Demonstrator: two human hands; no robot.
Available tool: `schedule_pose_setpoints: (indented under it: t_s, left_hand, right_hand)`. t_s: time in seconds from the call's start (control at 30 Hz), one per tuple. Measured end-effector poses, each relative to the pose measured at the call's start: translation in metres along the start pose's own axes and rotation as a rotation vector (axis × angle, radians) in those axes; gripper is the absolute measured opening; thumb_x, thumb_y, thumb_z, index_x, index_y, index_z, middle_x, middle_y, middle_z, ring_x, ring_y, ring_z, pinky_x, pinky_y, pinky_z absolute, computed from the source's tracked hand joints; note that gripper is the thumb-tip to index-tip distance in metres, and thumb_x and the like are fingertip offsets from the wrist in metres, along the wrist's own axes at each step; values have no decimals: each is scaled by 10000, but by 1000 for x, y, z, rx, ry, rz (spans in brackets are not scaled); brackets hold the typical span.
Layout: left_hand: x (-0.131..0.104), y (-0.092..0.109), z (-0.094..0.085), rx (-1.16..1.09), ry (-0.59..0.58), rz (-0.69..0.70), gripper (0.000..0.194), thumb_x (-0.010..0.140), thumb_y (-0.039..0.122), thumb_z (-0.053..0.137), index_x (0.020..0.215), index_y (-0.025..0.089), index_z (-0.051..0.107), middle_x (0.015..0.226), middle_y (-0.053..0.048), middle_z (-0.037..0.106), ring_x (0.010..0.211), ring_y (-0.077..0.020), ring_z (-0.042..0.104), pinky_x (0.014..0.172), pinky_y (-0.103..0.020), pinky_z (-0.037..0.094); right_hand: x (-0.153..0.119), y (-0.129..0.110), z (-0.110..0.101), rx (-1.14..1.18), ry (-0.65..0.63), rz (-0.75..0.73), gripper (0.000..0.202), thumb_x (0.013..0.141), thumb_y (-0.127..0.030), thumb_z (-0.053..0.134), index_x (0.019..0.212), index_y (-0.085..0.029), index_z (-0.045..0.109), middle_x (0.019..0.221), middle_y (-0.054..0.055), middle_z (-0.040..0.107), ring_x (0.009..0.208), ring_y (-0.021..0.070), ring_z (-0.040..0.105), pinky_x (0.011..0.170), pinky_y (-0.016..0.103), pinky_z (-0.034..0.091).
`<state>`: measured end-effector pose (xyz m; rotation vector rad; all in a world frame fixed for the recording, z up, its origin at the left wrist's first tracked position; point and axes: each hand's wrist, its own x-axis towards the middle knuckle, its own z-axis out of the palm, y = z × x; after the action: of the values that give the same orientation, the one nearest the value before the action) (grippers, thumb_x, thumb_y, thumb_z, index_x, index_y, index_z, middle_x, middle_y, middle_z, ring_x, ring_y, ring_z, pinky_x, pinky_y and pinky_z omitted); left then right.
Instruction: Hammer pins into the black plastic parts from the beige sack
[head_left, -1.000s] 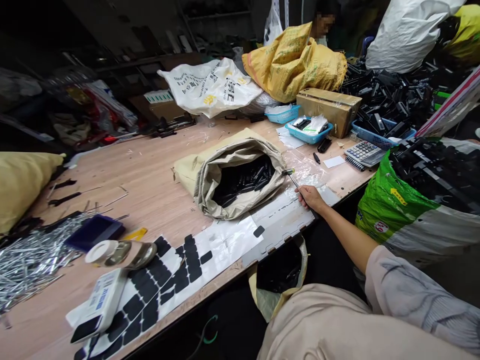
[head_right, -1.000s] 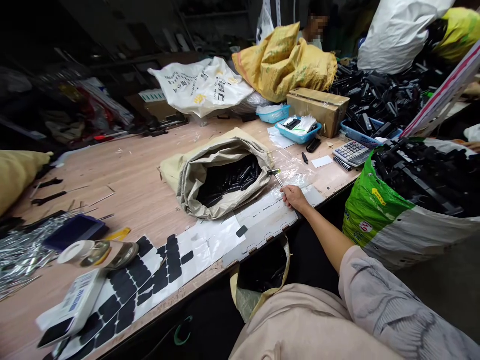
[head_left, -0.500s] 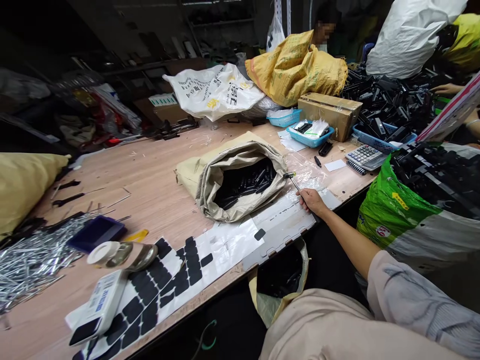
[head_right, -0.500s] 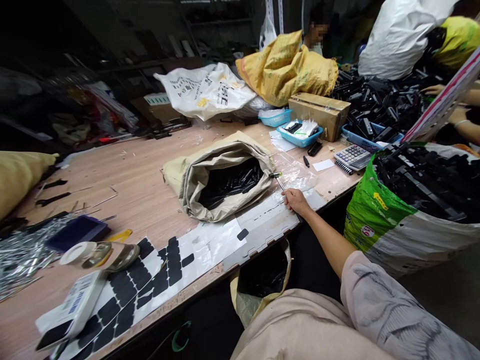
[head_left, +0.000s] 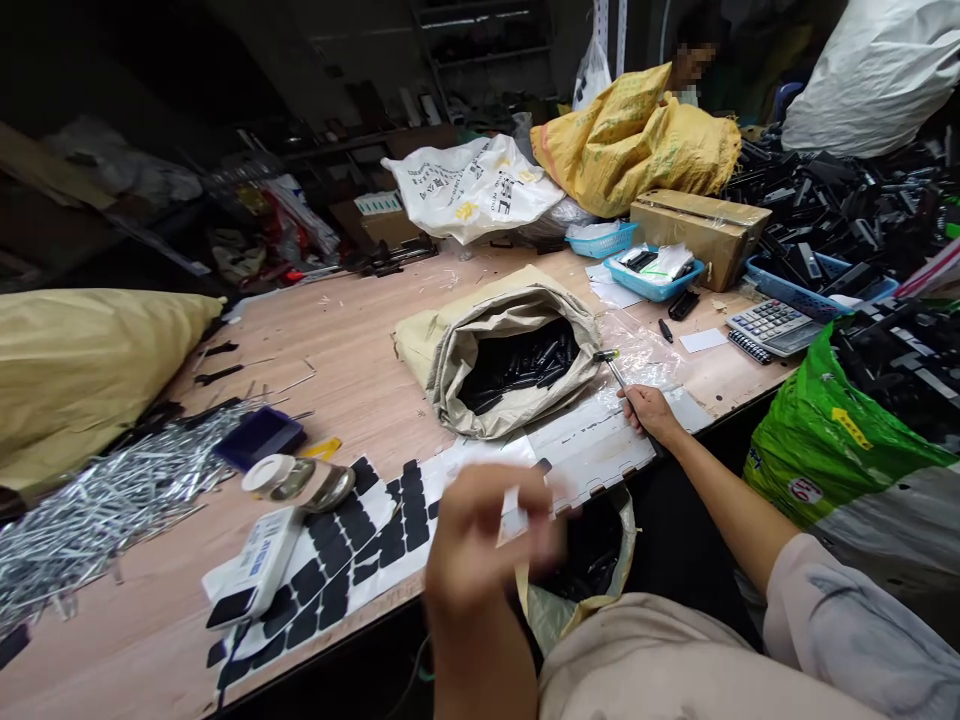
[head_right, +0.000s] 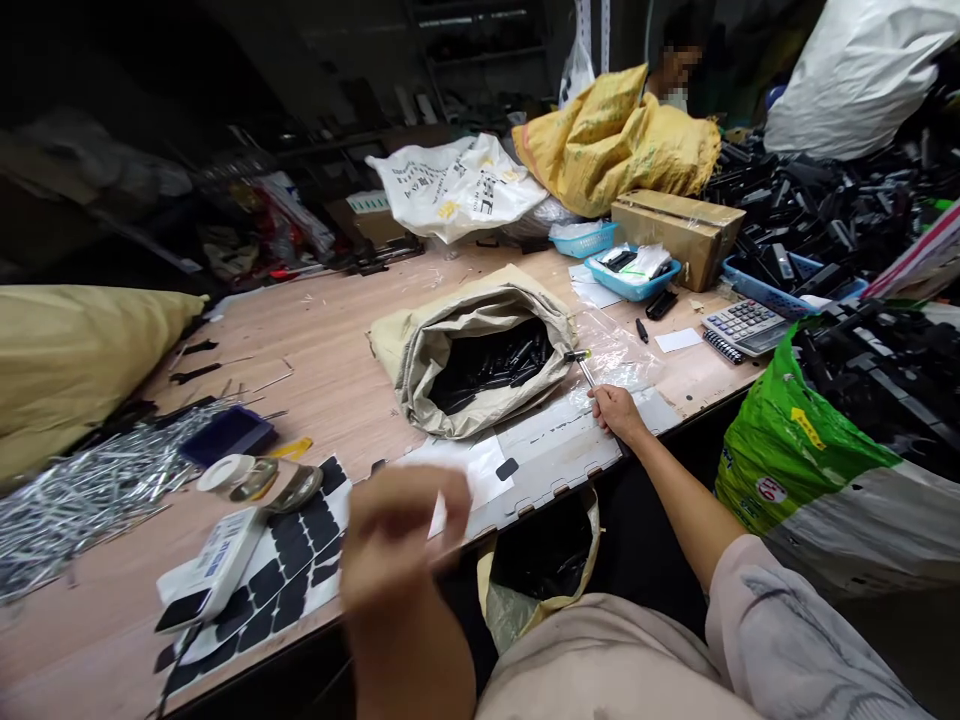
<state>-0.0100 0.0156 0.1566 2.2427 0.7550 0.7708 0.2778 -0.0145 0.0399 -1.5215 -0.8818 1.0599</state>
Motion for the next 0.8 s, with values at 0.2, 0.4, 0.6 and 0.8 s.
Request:
schedule_pose_setpoints:
  t_s: [0.2, 0.4, 0.6, 0.8]
  left_hand:
    - [39, -68, -4, 564, 557, -898, 282, 886, 166, 574, 1069, 176, 787, 1124, -140, 714, 1134, -315, 605, 942, -437, 520]
    - [44, -114, 6, 706, 400, -938, 244, 791, 75, 603, 917, 200, 770, 1152, -161, 681, 1207, -366, 483, 984, -494, 431]
    - [49, -121, 16, 765, 373, -1001, 135, 839, 84, 601, 836, 161, 712, 1184, -191, 656, 1230, -386, 455, 998, -498, 378]
    - [29, -94, 28, 645, 560, -735, 221, 1014, 261, 543, 1150, 146, 674, 1227, -162, 629, 1219, -337, 467, 1043, -483, 345]
  right_hand:
    - [-2, -7, 0, -7, 11, 19, 284, 884, -449, 612, 930, -171, 647, 589, -43, 570, 370, 82, 437, 301, 186, 344]
    - [-2, -6, 0, -10, 13, 19, 283, 878, -452, 616, 919, -175, 651, 583, -41, 575, 366, 82, 436, 303, 186, 347]
    - [-1, -6, 0, -10, 11, 19, 246, 879, -412, 604, 916, -174, 653, 582, -39, 576, 368, 85, 443, 300, 188, 350]
    - [-1, -8, 1, -13, 23, 20, 221, 878, -383, 593, 903, -171, 651, 578, -39, 573, 366, 87, 451, 297, 187, 353]
